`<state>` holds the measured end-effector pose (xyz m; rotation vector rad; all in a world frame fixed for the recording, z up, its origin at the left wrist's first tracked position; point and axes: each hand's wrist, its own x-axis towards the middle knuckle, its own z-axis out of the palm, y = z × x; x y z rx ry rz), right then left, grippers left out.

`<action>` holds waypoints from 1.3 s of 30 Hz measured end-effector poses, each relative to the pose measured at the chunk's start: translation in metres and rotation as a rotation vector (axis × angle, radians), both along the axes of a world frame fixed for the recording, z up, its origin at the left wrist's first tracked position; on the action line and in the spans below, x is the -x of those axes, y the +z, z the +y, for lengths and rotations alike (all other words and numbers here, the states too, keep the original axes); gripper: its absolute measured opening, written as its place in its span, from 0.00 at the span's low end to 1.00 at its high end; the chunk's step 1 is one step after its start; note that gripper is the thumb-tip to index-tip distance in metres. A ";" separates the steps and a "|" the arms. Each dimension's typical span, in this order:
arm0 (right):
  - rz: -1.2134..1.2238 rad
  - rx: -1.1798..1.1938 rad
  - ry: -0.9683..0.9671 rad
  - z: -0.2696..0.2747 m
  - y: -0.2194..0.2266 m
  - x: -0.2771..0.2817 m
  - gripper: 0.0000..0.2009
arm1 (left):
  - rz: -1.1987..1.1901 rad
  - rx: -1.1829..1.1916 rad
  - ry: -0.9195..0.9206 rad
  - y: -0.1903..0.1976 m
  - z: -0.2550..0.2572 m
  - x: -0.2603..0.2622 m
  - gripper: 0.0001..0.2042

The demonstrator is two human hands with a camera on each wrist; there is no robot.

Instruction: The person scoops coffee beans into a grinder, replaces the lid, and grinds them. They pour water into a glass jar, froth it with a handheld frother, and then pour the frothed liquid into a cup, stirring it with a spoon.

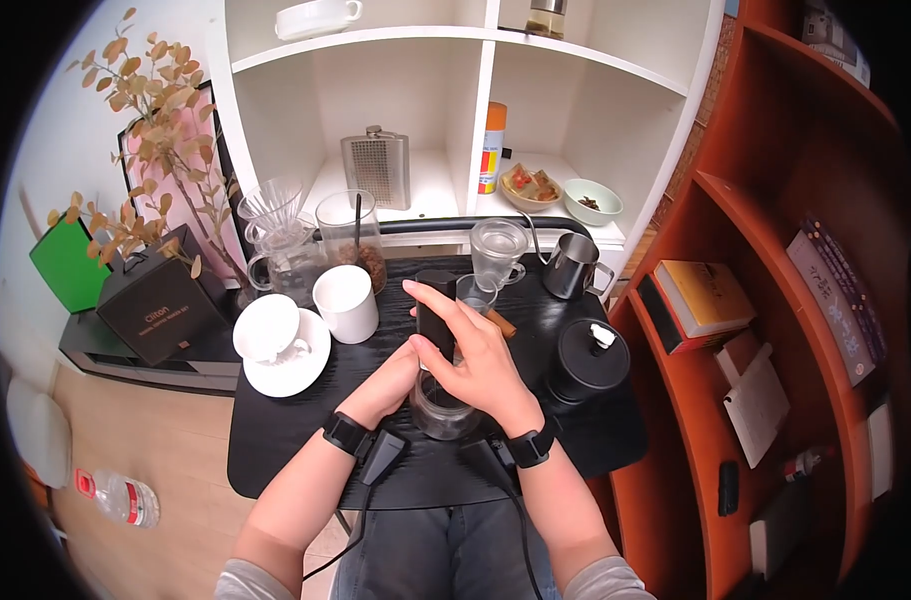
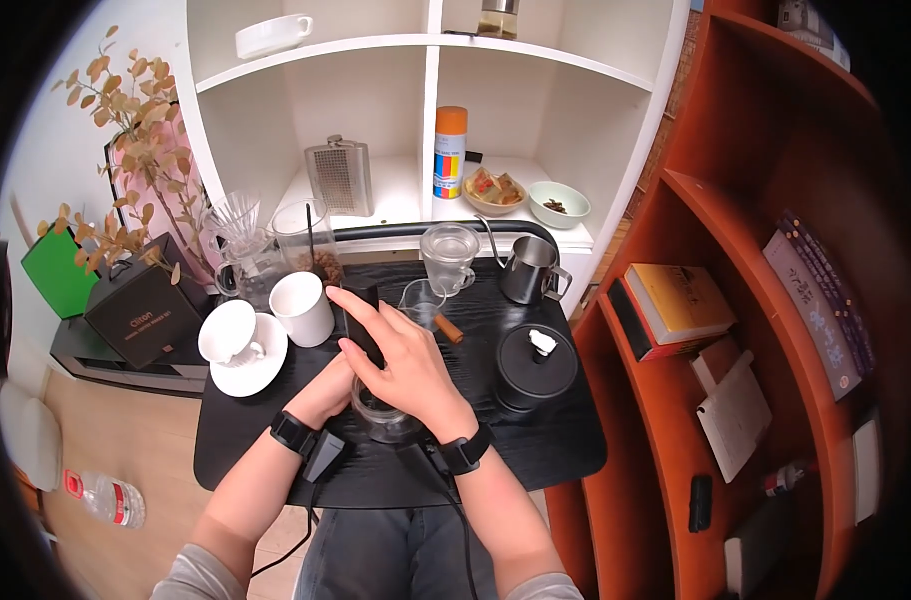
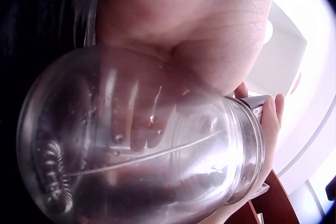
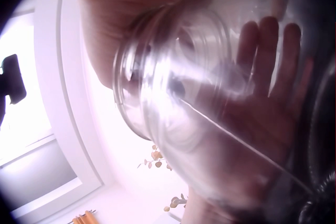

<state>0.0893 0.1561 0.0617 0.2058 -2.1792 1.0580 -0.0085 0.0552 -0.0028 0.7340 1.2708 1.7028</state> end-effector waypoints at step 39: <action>0.170 0.114 0.002 0.007 -0.024 0.012 0.33 | 0.009 -0.015 0.007 0.006 0.002 -0.005 0.16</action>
